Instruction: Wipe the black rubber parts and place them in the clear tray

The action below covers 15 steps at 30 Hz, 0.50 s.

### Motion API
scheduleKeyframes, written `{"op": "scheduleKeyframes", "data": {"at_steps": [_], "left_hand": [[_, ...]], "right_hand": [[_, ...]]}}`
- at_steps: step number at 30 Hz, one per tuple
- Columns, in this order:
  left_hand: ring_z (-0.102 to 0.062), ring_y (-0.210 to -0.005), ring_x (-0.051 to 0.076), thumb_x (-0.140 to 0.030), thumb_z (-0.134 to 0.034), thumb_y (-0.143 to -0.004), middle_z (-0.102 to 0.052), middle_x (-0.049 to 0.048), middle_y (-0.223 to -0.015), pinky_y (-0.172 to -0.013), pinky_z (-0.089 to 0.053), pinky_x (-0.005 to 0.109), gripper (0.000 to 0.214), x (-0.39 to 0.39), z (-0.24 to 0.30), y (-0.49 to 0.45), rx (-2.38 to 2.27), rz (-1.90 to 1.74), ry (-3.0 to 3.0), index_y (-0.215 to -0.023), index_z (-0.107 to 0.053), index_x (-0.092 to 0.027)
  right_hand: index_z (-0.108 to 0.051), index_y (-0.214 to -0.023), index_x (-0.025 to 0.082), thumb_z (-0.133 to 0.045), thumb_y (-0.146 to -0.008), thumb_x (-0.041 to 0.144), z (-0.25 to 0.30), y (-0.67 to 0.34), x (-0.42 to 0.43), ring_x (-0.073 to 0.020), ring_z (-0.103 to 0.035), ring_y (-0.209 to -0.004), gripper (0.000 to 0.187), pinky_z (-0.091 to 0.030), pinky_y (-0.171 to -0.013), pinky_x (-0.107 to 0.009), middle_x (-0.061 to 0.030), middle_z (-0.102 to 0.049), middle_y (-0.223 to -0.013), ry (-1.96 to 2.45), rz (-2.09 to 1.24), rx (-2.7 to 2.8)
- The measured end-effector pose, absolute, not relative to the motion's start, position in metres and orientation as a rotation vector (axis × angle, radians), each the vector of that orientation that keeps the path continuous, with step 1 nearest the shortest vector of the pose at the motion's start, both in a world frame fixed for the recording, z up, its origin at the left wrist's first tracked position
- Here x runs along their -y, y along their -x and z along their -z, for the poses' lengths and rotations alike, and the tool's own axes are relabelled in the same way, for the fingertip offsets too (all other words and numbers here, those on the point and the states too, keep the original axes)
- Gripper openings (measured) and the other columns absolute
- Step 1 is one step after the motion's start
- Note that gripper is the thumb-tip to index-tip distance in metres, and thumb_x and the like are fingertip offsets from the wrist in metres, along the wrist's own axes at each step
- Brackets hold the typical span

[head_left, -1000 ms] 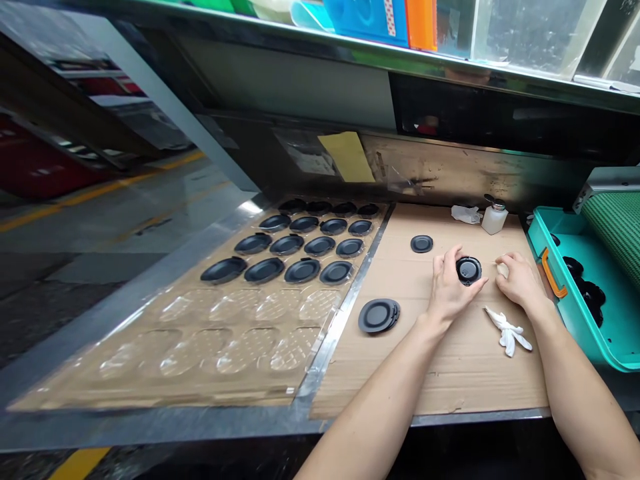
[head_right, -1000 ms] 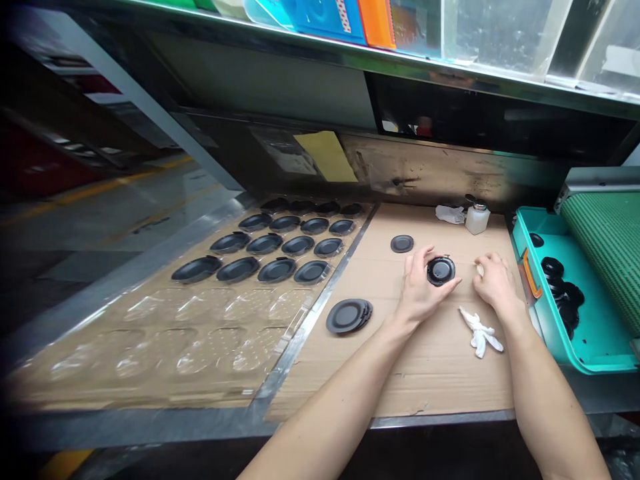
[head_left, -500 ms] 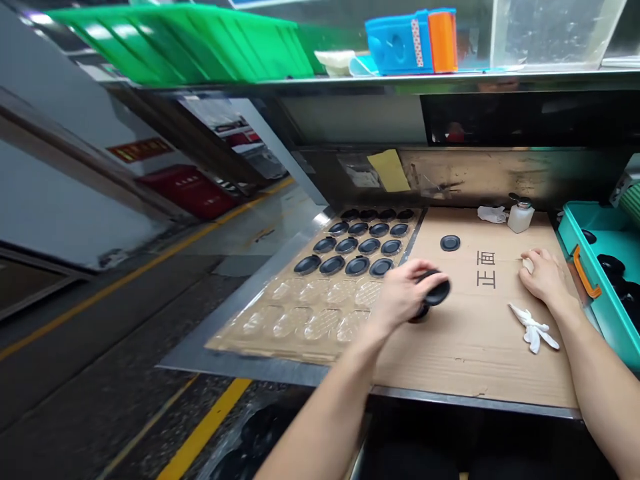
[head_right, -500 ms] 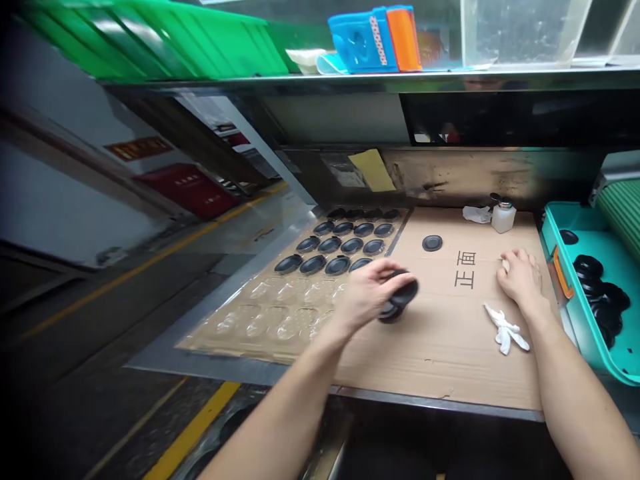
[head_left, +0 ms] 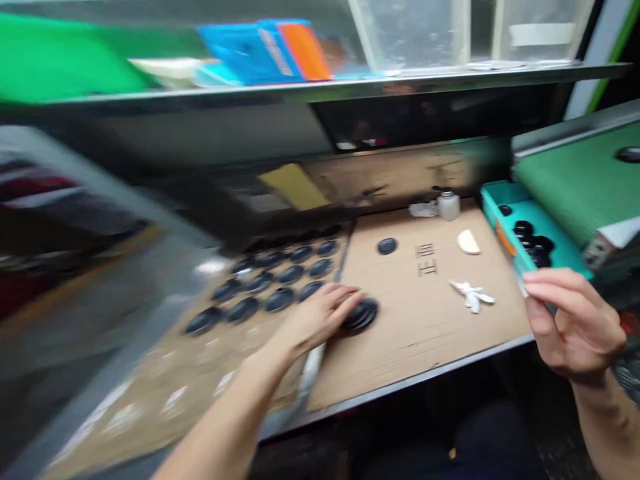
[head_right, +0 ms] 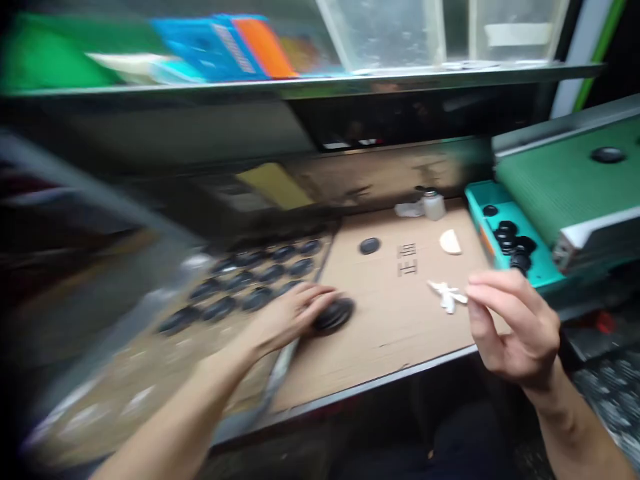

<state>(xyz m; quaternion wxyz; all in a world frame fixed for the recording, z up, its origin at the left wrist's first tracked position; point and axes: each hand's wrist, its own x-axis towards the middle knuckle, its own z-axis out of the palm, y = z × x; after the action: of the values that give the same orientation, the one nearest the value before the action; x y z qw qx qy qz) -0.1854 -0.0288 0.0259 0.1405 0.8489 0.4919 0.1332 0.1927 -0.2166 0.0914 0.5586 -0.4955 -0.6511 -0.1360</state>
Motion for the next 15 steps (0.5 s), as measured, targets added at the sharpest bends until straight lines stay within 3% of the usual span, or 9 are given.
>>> {"op": "scheduleKeyframes", "data": {"at_steps": [3,5,7,10,13,15], "left_hand": [[-0.055,-0.128,0.032,-0.074,-0.054,-0.076,-0.055,0.0101,-0.143,-0.112,-0.041,0.043,0.081,0.030,-0.017,0.185,-1.479,-0.380,-2.523,-0.137,-0.059,-0.021],[-0.056,-0.129,0.032,-0.073,-0.058,-0.071,-0.056,0.0067,-0.144,-0.112,-0.042,0.042,0.084,0.024,-0.011,0.179,-1.395,-0.258,-2.562,-0.139,-0.058,-0.024],[-0.060,-0.124,0.031,-0.070,-0.056,-0.071,-0.063,0.0060,-0.136,-0.109,-0.045,0.040,0.074,0.018,-0.014,0.169,-1.319,-0.116,-2.556,-0.129,-0.066,-0.025],[-0.064,-0.116,0.031,-0.064,-0.056,-0.069,-0.069,0.0094,-0.125,-0.107,-0.047,0.039,0.065,0.018,-0.035,0.155,-1.303,-0.001,-2.486,-0.115,-0.072,-0.021],[-0.062,-0.120,0.030,-0.064,-0.062,-0.071,-0.066,0.0070,-0.131,-0.107,-0.047,0.038,0.061,0.052,-0.045,0.146,-1.227,-0.078,-2.371,-0.117,-0.071,-0.025],[-0.056,-0.129,0.027,-0.064,-0.064,-0.076,-0.060,0.0010,-0.142,-0.110,-0.045,0.036,0.058,0.099,-0.028,0.140,-1.015,-0.198,-2.243,-0.126,-0.068,-0.035]], "right_hand": [[-0.069,-0.104,0.021,-0.063,-0.089,0.025,-0.013,-0.230,0.283,-0.0210,-0.068,-0.086,0.016,-0.057,-0.080,-0.038,-0.0064,-0.069,-0.097,1.420,0.420,1.042],[-0.068,-0.105,0.017,-0.059,-0.092,0.035,0.046,-0.271,0.315,-0.0211,-0.067,-0.087,0.023,-0.056,-0.081,-0.038,-0.0096,-0.068,-0.100,1.639,0.419,0.675],[-0.064,-0.116,0.014,-0.061,-0.086,0.046,0.093,-0.316,0.334,-0.0229,-0.065,-0.090,0.044,-0.055,-0.083,-0.038,-0.0142,-0.066,-0.109,1.844,0.395,0.391],[-0.057,-0.130,0.010,-0.074,-0.063,0.053,0.130,-0.375,0.334,-0.0317,-0.059,-0.111,0.082,-0.048,-0.099,-0.045,-0.0217,-0.059,-0.128,2.052,0.252,0.349],[-0.065,-0.120,0.013,-0.073,-0.062,0.056,0.134,-0.409,0.314,-0.0303,-0.062,-0.109,0.073,-0.049,-0.098,-0.041,-0.0153,-0.069,-0.116,1.982,-0.080,0.498],[-0.070,-0.108,0.014,-0.072,-0.064,0.057,0.129,-0.417,0.303,-0.0285,-0.066,-0.101,0.061,-0.051,-0.092,-0.038,-0.0124,-0.074,-0.104,1.926,-0.205,0.540]]}}
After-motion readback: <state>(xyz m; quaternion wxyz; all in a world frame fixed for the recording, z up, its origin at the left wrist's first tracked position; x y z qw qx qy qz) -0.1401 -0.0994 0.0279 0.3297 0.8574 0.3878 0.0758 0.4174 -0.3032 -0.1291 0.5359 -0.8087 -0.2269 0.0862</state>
